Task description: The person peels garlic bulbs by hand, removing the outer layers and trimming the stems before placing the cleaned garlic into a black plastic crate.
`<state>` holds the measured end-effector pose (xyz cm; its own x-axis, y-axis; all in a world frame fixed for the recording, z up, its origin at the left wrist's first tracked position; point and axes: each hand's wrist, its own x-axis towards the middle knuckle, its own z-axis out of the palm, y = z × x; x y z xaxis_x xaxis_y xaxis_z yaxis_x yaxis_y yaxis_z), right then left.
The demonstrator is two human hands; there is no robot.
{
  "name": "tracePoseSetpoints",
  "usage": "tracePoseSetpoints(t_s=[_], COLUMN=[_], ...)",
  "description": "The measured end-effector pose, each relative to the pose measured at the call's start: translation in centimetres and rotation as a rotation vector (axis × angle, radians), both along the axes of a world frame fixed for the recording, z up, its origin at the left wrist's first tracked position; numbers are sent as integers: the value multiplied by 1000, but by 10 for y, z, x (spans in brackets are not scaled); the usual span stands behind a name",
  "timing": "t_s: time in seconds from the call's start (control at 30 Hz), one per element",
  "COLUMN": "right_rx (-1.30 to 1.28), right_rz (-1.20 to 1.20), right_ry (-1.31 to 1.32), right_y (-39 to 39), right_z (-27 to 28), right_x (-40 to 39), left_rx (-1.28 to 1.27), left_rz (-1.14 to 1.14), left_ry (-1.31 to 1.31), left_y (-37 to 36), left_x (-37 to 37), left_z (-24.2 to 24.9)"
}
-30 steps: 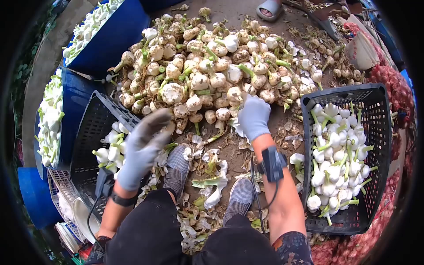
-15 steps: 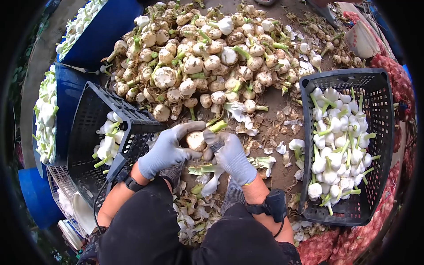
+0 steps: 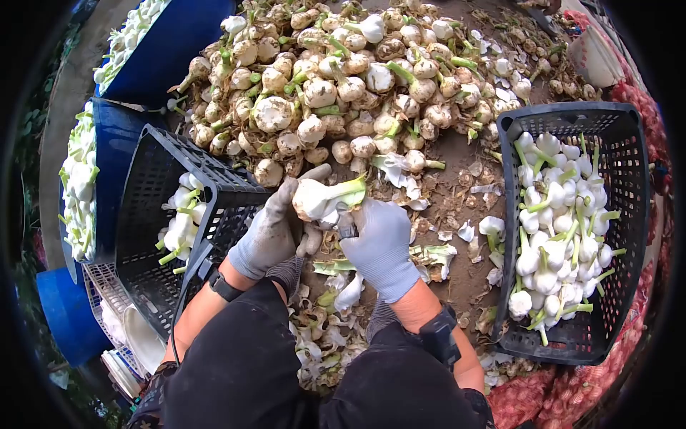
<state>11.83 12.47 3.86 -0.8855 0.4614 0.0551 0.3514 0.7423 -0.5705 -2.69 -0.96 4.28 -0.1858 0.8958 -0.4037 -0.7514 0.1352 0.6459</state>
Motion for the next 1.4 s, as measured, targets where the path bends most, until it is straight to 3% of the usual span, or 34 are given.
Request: tracePoseSetpoints(t_s=[0.03, 0.1, 0.13, 0.17, 0.2, 0.23, 0.3, 0.33, 0.37, 0.43, 0.47, 0.5, 0.53, 0.57, 0.63, 0.7, 0.73, 0.77, 0.83, 0.9, 0.93, 0.97, 1.03, 1.1, 1.17, 1.2, 1.27, 1.3, 1.33, 1.37, 1.4], right_rx=[-3, -920, -1151, -1229, -1231, -1235, -1170, -1183, -1306, -1347, -1396, -1150, -1181, -1207, -913, -687, -272, -271, -269, -447, -528, -579, -583, -433, -200, -147, -110, -145, -197, -277, -324], right_rz=[3, -158, -113, -84, -103, -116, -175, -103, -182, -105, -118, -50, -69, -89, 46, -143, -126, -131, 27, 353, 499, 752, 761, 439, 388, 330, 372, 370, 411, 416, 450], right_ry=[4, 410, 325, 238, 193, 147, 82, 194, 80, 29, 46, 96, 112, 131, 32, -23, 3, 0, -215, -406, -545, -730, -698, -425, -511, -415, -481, -374, -561, -355, -281], right_y=[-4, -11, -4, 2, 5, 4, 1, -2, -8, -19, -20, -17, -14, -11, -6, 2, 12, 14, 13, -14, -25, -27, -26, -17, 2, 1, -9, -15, -21, -26, -28], right_z=[-5, -19, 3, 2, -6, -13, -11, -14, -10, 2, -3, -6, -2, 3, 3, -5, -27, -30, -34, -28, -27, -25, -28, -27, -27, -43, -52, -45, -31, -32, -42], right_x=[-1, -8, -10, -9, -8, -8, -11, -9, -3, 1, 1, -2, -3, -3, 4, 7, 12, 18, 24, 36, 42, 43, 53, 51, 42, 46, 40, 37, 24, 26, 28], left_rx=[47, -9, -93, -187, -58, -121, -285, -254, -246, -395, -309, -207, -22, -139, -368, -308, -142, -89, 103, 11, 107, 150, 139, 93, 55, 37, 89, 154, 255, 348, 306], left_rz=[44, 99, 7, -82, -4, -49, -105, 59, 165, 171, 108, 38, 81, 17, -195, 53, 100, 117, 253, 179, 369, 413, 458, 397, 247, 251, 149, 60, -82, -223, -223], left_ry=[-124, -126, 105, 343, 555, 806, 827, 957, 957, 951, 1111, 1261, 1317, 1288, 1012, 405, 336, 134, 113, 391, -78, -28, -142, 34, 215, 234, 294, 345, 351, 361, 532], left_y=[1, 5, 5, 4, 3, -4, -10, -9, -10, 0, 0, -2, 0, -1, 2, 0, -7, -4, 1, 0, 3, 6, 9, 11, 20, 32, 71, 92, 113, 130, 138], left_x=[0, 1, 1, 1, 8, 5, 1, -1, -5, -9, -8, -8, -5, -2, -10, -8, -5, -5, -3, -9, -9, -10, -13, -10, -14, -7, 12, 27, 40, 48, 47], left_z=[1, 10, 11, 12, -5, -20, -13, -26, -22, -13, 0, 10, 5, 11, 12, 15, -1, 9, 7, 11, 7, 6, 2, 2, 12, 26, 70, 94, 116, 131, 136])
